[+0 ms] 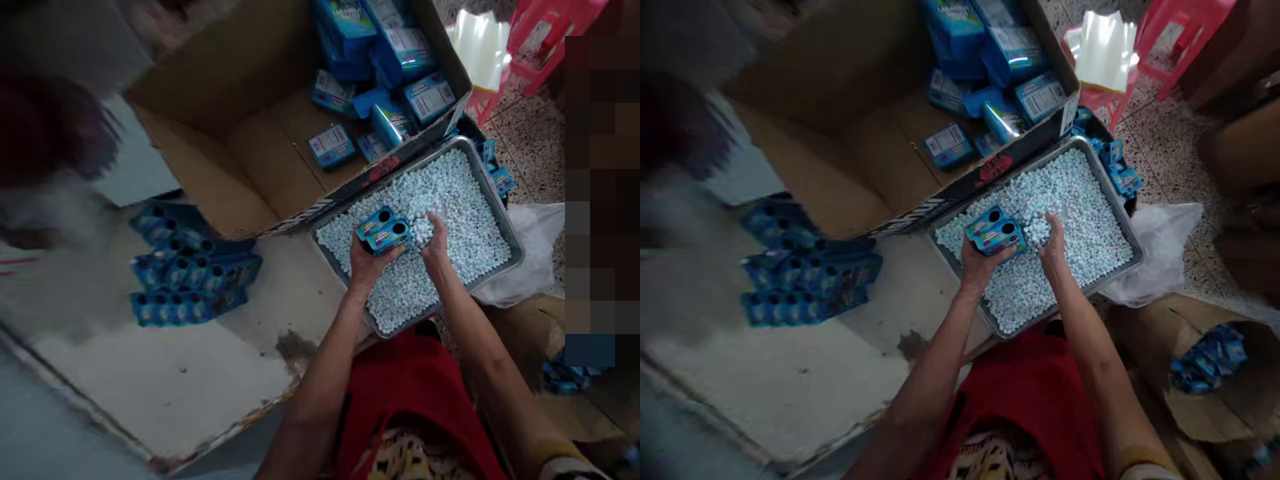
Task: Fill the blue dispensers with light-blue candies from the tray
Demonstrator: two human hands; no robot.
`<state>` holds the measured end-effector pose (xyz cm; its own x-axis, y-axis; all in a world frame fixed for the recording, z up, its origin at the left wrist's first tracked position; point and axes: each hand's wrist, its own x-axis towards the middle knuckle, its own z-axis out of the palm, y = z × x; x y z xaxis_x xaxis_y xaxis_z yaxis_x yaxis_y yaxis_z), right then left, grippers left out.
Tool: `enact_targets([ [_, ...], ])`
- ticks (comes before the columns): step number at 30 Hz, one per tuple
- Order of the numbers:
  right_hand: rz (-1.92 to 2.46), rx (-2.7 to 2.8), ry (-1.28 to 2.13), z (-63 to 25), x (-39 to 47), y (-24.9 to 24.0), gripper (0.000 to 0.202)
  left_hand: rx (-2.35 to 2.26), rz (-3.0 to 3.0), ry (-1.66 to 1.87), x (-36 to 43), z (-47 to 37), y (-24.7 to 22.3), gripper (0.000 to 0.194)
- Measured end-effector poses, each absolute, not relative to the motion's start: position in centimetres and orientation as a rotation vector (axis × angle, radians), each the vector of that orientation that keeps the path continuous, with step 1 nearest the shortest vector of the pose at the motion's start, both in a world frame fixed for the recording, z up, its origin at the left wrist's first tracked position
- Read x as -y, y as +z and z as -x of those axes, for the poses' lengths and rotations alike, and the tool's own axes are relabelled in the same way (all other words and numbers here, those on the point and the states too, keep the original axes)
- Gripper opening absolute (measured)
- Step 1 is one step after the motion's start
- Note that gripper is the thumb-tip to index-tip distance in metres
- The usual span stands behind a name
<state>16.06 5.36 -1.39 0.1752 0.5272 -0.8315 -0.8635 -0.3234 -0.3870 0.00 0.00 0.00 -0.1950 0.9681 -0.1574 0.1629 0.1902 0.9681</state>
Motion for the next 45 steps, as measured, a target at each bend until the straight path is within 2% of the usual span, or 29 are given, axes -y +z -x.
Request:
enact_targets([
  [5, 0.968, -0.245, 1.819, -18.5, -5.1, 3.2, 0.024, -1.687, -1.511, 0.986, -0.3, 5.1, 2.1, 0.083],
  [9, 0.791, -0.115, 1.793, -17.2, -4.7, 7.6, 0.022, -1.631, -1.691, 0.869, -0.1, 5.0, 2.9, 0.080],
  [13, 0.748, 0.058, 1.754, -15.5, -4.4, 10.1, 0.022, -1.592, -1.778, 0.904, 0.4, 3.9, 3.0, 0.078],
  [18, 0.854, 0.236, 1.655, -14.5, -4.2, 10.7, 0.026, -1.532, -1.846, 1.054, 0.5, 3.5, 2.7, 0.074],
  [24, 0.903, 0.335, 1.594, -14.4, -4.0, 10.8, 0.035, -1.545, -1.840, 1.105, 0.2, 3.0, 1.7, 0.079],
  [31, 0.925, 0.420, 1.553, -14.6, -3.8, 10.8, 0.060, -1.544, -1.853, 1.106, 0.1, 2.5, 0.8, 0.074],
  [39, 0.890, 0.533, 1.470, -13.5, -4.7, 11.4, 0.055, -1.388, -1.903, 0.946, 0.8, 2.9, 2.5, 0.078],
  [45, 0.917, 0.681, 1.469, -13.2, -4.7, 10.6, 0.058, -1.379, -1.876, 1.017, 0.3, 2.7, 2.5, 0.072],
])
